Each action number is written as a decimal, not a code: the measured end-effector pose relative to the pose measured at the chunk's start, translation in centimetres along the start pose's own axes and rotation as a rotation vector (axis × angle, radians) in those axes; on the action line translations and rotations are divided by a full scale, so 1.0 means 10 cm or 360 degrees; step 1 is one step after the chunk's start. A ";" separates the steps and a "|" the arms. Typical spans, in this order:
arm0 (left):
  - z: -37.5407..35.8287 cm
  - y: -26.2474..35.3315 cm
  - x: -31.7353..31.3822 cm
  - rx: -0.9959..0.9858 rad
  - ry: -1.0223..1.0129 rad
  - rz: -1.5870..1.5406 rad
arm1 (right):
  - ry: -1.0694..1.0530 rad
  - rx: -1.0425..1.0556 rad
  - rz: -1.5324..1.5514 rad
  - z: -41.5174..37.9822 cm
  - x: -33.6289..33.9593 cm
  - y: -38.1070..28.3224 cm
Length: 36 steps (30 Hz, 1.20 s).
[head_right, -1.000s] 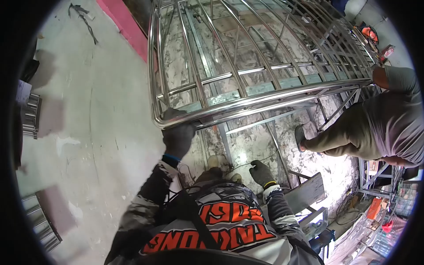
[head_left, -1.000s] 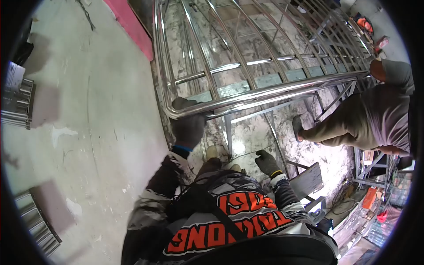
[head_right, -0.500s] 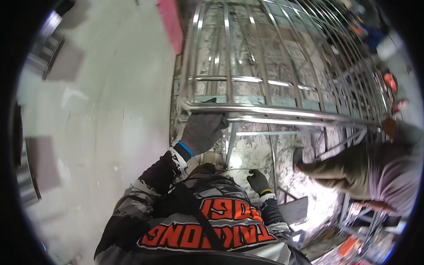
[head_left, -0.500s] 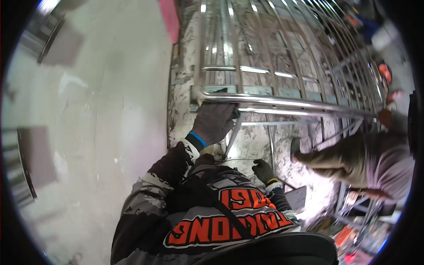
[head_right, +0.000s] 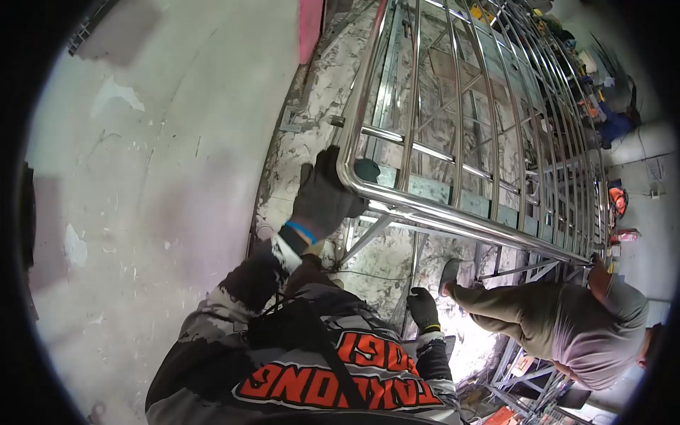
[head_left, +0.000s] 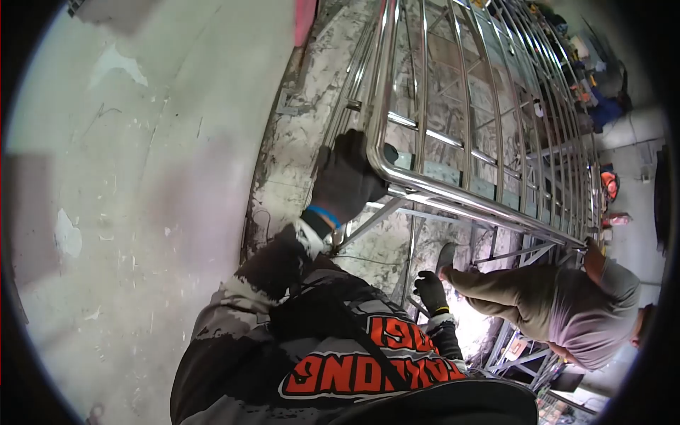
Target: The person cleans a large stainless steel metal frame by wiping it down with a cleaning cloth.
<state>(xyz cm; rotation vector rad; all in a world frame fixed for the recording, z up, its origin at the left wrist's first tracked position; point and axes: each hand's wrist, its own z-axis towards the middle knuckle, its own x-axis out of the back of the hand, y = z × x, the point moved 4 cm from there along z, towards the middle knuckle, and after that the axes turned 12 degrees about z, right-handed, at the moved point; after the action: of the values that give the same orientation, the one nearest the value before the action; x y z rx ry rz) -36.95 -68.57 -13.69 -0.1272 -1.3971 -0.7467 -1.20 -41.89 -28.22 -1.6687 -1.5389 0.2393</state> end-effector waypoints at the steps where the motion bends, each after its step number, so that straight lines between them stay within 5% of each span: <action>1: -0.08 0.04 0.08 0.0007 0.0084 0.0065 | -0.0004 -0.0041 0.0051 -0.01 -0.05 0.02; 6: 0.47 -0.04 0.31 0.0093 -0.0506 0.0339 | -0.0241 -0.0027 -0.0078 0.00 -0.35 0.14; 8: 0.37 -0.06 0.13 0.0097 0.0014 0.0360 | -0.0205 -0.0058 -0.0031 -0.07 -0.45 0.01; 11: 0.15 0.05 0.25 0.0087 -0.0178 0.0320 | -0.0125 0.0041 -0.0014 0.07 -0.54 -0.24; 12: 0.17 -0.04 0.04 0.0038 0.0087 0.0470 | -0.0135 0.0132 -0.0088 0.03 -0.55 -0.25; 14: 0.39 -0.06 0.31 -0.0099 0.0106 0.0411 | -0.0067 0.0291 -0.0366 0.06 -0.58 -0.37; 16: 0.42 -0.25 0.19 -0.0174 0.0521 0.0039 | 0.0045 0.0453 -0.0413 0.03 -0.57 -0.47; 20: 0.14 -0.30 0.27 -0.0106 0.0307 -0.0026 | 0.0086 0.0128 0.0562 -0.16 -0.62 -0.59; 23: -0.22 -0.12 0.38 -0.0475 0.0500 -0.0121 | 0.0027 0.0312 0.0824 -0.39 -0.79 -1.08; 26: -0.62 0.36 0.59 -0.0267 0.0263 -0.0400 | -0.0307 0.0420 0.1359 -0.86 -0.98 -1.86; 28: -0.84 0.57 0.36 -0.0266 -0.0261 -0.0817 | -0.0587 0.0609 0.1808 -0.94 -1.12 -2.07; 29: -0.92 0.62 0.36 -0.0266 -0.0266 -0.0794 | -0.0610 0.0622 0.1831 -0.80 -1.23 -1.90; 31: -1.11 0.67 0.26 -0.0063 -0.0813 -0.1202 | -0.0671 0.0627 0.1866 -0.68 -1.34 -1.69; 32: -1.15 0.63 0.29 -0.0041 -0.0803 -0.1172 | -0.0628 0.0538 0.2074 -0.68 -1.32 -1.63; 34: -1.23 0.51 0.47 -0.0496 -0.0508 -0.0865 | -0.0496 0.0353 0.2130 -0.69 -1.24 -1.56; 36: -1.41 0.29 0.39 -0.0223 -0.0815 -0.0982 | -0.0385 0.0616 0.1977 -0.68 -1.26 -1.65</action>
<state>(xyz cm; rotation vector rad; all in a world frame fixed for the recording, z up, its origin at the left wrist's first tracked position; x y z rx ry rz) -23.51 -74.93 -12.06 0.0112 -1.8999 -1.3939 -11.90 -57.81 -17.67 -2.0785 -0.3407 1.3117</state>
